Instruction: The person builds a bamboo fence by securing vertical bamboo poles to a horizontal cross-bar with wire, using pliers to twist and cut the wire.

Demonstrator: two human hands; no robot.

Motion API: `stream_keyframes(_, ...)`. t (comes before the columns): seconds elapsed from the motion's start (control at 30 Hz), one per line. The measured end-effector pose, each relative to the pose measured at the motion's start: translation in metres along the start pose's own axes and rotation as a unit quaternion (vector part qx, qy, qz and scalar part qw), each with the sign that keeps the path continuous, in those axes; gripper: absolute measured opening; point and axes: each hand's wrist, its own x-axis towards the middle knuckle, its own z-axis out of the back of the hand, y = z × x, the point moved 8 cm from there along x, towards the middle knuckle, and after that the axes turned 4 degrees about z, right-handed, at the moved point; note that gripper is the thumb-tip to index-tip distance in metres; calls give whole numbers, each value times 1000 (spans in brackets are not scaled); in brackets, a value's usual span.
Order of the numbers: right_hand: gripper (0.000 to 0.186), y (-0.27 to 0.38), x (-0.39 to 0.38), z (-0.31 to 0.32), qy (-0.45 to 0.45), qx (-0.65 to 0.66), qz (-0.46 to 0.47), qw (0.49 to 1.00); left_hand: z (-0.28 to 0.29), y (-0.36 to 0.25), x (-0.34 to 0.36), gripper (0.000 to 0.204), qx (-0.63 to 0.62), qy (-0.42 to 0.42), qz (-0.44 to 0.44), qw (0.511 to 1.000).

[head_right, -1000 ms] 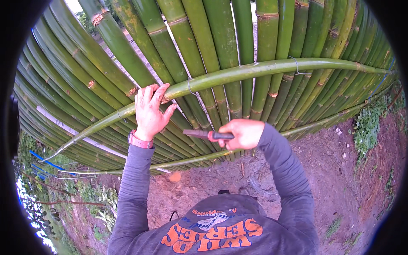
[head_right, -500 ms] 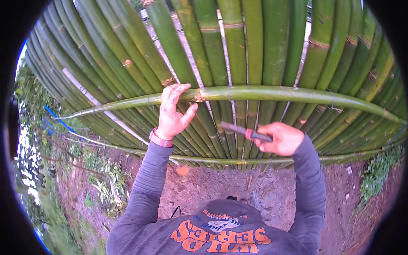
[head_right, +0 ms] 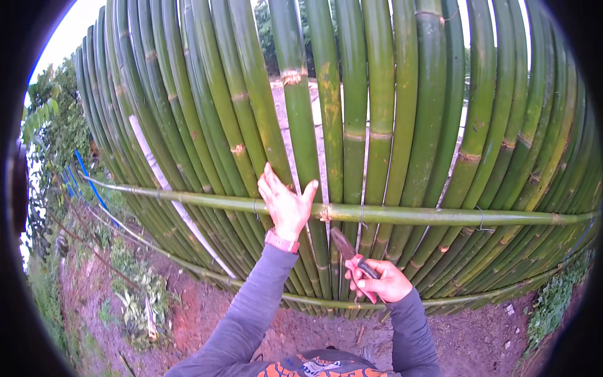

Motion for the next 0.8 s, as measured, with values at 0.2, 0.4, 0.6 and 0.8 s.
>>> stream_keyframes(0.2, 55, 131, 66, -55, -137, -88, 284, 945, 15, 10, 4, 97, -61, 73, -4, 995)
stream_keyframes(0.4, 43, 180, 144, -94, -236, -485, 300, 787, 12, 16, 9, 97, -78, 73, -17, 994)
stream_keyframes(0.6, 33, 180, 164, -172, -53, -390, 234, 889, 12, 23, 1, 97, -94, 79, -64, 990)
stream_keyframes(0.8, 26, 168, 207, -161, -139, -238, 173, 946, 15, 28, -3, 77, -201, 118, -89, 968)
